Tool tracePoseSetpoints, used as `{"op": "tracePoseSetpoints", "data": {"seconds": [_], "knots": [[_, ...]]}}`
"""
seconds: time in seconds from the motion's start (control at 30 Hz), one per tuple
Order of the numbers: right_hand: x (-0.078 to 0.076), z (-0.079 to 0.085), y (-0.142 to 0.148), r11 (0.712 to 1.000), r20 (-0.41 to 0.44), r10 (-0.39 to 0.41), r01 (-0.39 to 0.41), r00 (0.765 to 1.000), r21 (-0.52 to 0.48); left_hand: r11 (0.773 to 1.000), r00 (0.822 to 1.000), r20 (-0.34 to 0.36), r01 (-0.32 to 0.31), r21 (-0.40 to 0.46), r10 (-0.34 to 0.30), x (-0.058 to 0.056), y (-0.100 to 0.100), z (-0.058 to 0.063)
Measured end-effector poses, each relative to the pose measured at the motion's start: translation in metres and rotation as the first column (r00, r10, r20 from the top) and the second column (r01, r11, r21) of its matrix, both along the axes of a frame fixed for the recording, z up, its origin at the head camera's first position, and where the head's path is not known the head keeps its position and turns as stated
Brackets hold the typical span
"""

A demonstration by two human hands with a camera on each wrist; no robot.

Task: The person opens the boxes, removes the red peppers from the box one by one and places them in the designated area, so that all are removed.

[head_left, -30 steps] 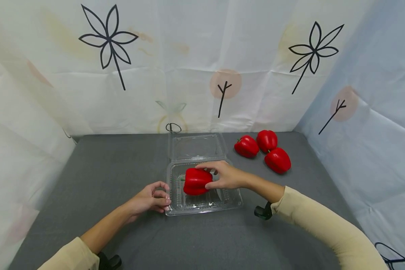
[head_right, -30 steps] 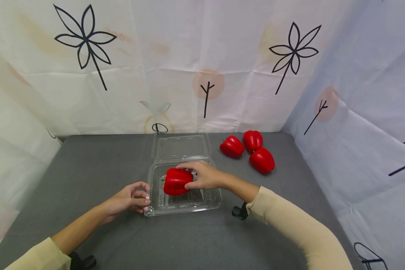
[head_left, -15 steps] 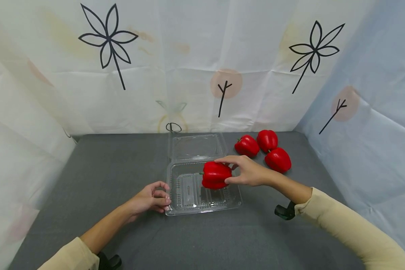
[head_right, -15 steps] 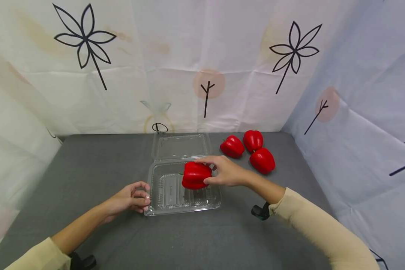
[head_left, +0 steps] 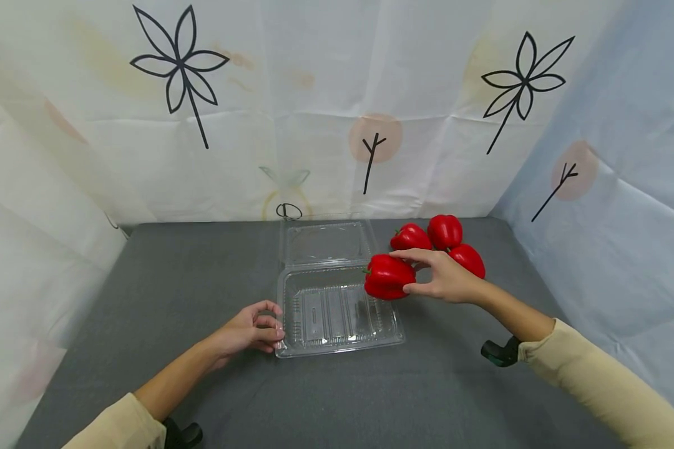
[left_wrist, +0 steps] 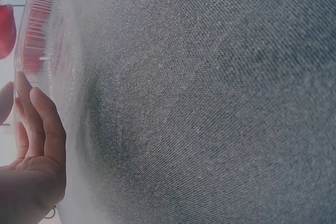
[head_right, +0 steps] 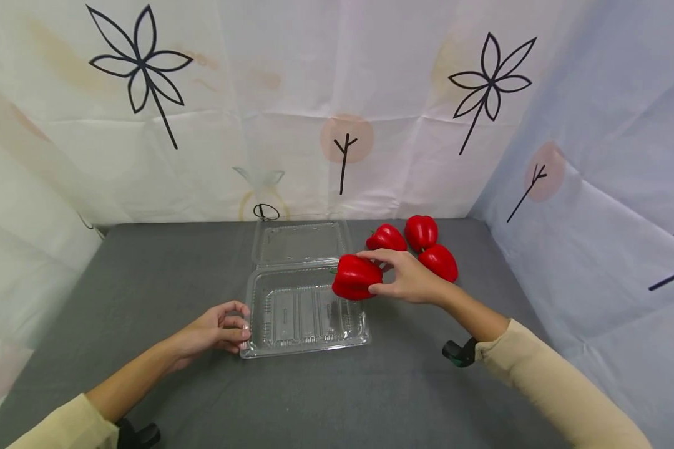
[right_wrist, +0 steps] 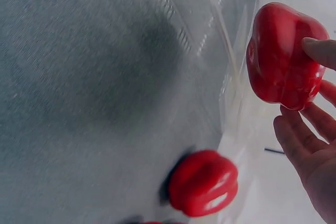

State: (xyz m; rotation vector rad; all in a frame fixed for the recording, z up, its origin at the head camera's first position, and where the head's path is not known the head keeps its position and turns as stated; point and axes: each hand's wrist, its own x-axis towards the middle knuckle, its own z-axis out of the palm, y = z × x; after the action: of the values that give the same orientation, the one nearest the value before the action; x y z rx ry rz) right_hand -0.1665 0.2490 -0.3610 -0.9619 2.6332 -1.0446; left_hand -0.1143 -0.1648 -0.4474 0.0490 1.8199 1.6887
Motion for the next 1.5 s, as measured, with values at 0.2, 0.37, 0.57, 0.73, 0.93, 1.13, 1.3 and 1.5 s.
{"op": "tracePoseSetpoints", "data": {"seconds": [0.2, 0.37, 0.57, 0.73, 0.93, 1.13, 1.3, 1.5], "knots": [[-0.001, -0.003, 0.021, 0.999, -0.038, -0.05, 0.05, 0.998, -0.002, 1.0, 1.0, -0.006, 0.004, -0.002, -0.004, -0.001, 0.001, 0.0], [-0.004, -0.009, 0.039, 0.996, -0.06, -0.092, 0.091, 0.994, -0.019, 1.0, 1.0, -0.006, 0.005, 0.002, -0.005, -0.001, 0.0, 0.0], [-0.005, -0.015, 0.054, 0.992, -0.031, -0.126, 0.125, 0.992, -0.028, 1.0, 1.0, -0.013, 0.012, 0.0, -0.012, -0.001, -0.001, -0.001], [-0.001, -0.018, 0.062, 0.983, 0.001, -0.18, 0.18, 0.984, -0.024, 1.0, 1.0, -0.011, 0.011, -0.006, -0.011, -0.001, -0.001, -0.001], [0.003, -0.029, 0.072, 0.972, 0.04, -0.232, 0.234, 0.972, -0.025, 1.0, 1.0, -0.014, 0.008, -0.021, -0.008, -0.001, -0.002, 0.0], [0.004, -0.042, 0.075, 0.964, 0.057, -0.262, 0.264, 0.963, -0.03, 1.0, 1.0, -0.015, 0.01, -0.024, -0.01, -0.001, -0.002, 0.001], [0.005, -0.052, 0.073, 0.959, 0.015, -0.281, 0.282, 0.959, -0.035, 1.0, 1.0, -0.01, 0.013, -0.021, -0.013, -0.001, -0.003, 0.002], [0.005, -0.064, 0.069, 0.96, -0.062, -0.278, 0.276, 0.959, -0.045, 1.0, 1.0, -0.009, 0.012, -0.019, -0.013, 0.0, -0.003, 0.003]]}}
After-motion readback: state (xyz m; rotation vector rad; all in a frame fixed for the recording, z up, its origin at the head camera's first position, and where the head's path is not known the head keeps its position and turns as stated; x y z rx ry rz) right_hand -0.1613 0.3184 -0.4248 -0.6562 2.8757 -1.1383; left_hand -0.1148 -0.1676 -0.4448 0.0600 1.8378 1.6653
